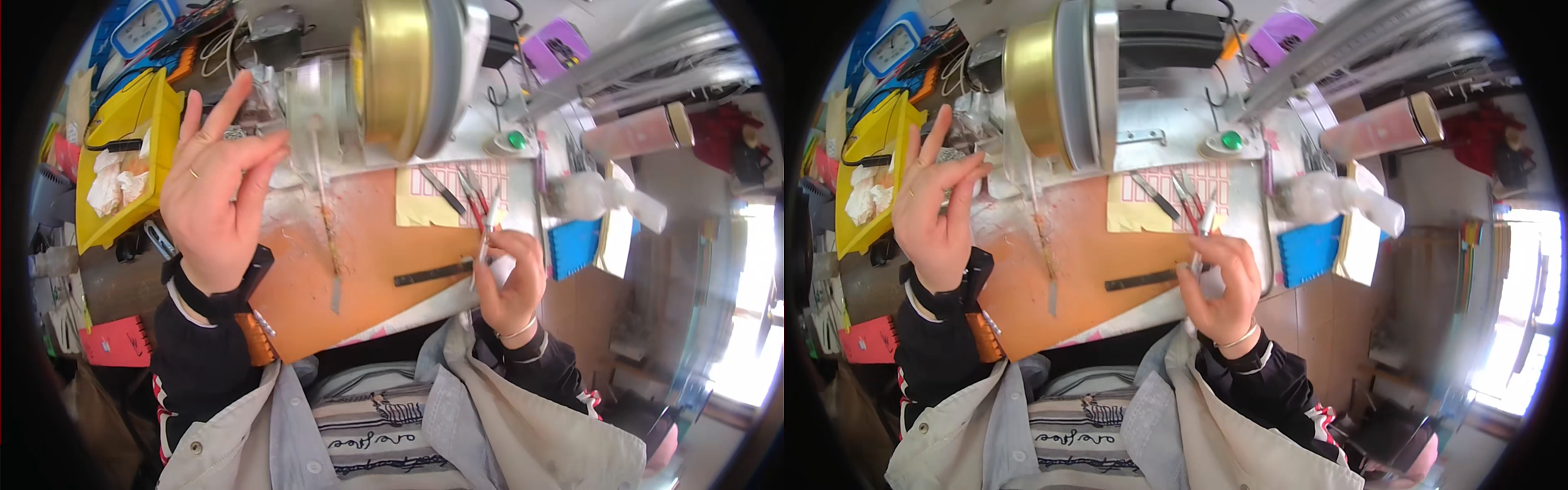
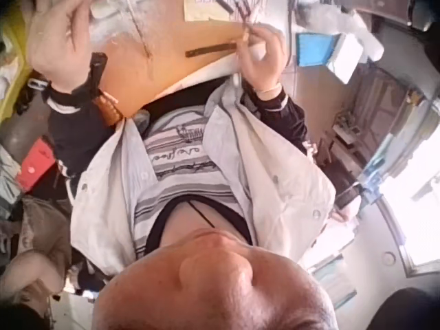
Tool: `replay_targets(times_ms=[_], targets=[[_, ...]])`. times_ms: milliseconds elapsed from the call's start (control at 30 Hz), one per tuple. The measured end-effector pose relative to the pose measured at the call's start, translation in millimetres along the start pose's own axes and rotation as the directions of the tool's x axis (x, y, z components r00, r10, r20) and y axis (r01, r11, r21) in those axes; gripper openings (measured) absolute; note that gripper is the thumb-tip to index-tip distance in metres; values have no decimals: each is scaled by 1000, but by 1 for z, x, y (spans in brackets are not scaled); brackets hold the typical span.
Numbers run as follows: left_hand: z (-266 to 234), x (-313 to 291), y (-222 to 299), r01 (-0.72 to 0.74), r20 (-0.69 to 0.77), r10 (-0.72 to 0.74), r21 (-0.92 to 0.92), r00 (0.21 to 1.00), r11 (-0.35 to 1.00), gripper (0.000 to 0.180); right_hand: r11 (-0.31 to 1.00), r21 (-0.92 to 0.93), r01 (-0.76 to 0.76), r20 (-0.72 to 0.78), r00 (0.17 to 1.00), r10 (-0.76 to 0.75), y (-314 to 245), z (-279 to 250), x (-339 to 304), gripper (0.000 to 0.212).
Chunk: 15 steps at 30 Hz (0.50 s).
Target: Assembling and organizing multiple wire strands into a connector block using adhesive and manual precision.
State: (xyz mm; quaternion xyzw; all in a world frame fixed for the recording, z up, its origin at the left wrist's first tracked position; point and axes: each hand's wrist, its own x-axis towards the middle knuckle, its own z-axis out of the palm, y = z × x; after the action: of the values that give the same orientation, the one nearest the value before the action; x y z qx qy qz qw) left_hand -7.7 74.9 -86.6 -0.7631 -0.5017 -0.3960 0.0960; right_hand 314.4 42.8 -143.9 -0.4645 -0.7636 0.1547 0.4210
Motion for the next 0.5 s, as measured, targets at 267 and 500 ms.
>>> replay_targets(times_ms=[267,500], targets=[[7,1,3,-61,-62,57,-64,996,996,13,929,-311,-198,258,924,284,-8,-20,4,43],[5,-2,-1,-63,-98,57,-54,994,997,11,925,-344,-164,213,945,247,-4,-28,8,48]])
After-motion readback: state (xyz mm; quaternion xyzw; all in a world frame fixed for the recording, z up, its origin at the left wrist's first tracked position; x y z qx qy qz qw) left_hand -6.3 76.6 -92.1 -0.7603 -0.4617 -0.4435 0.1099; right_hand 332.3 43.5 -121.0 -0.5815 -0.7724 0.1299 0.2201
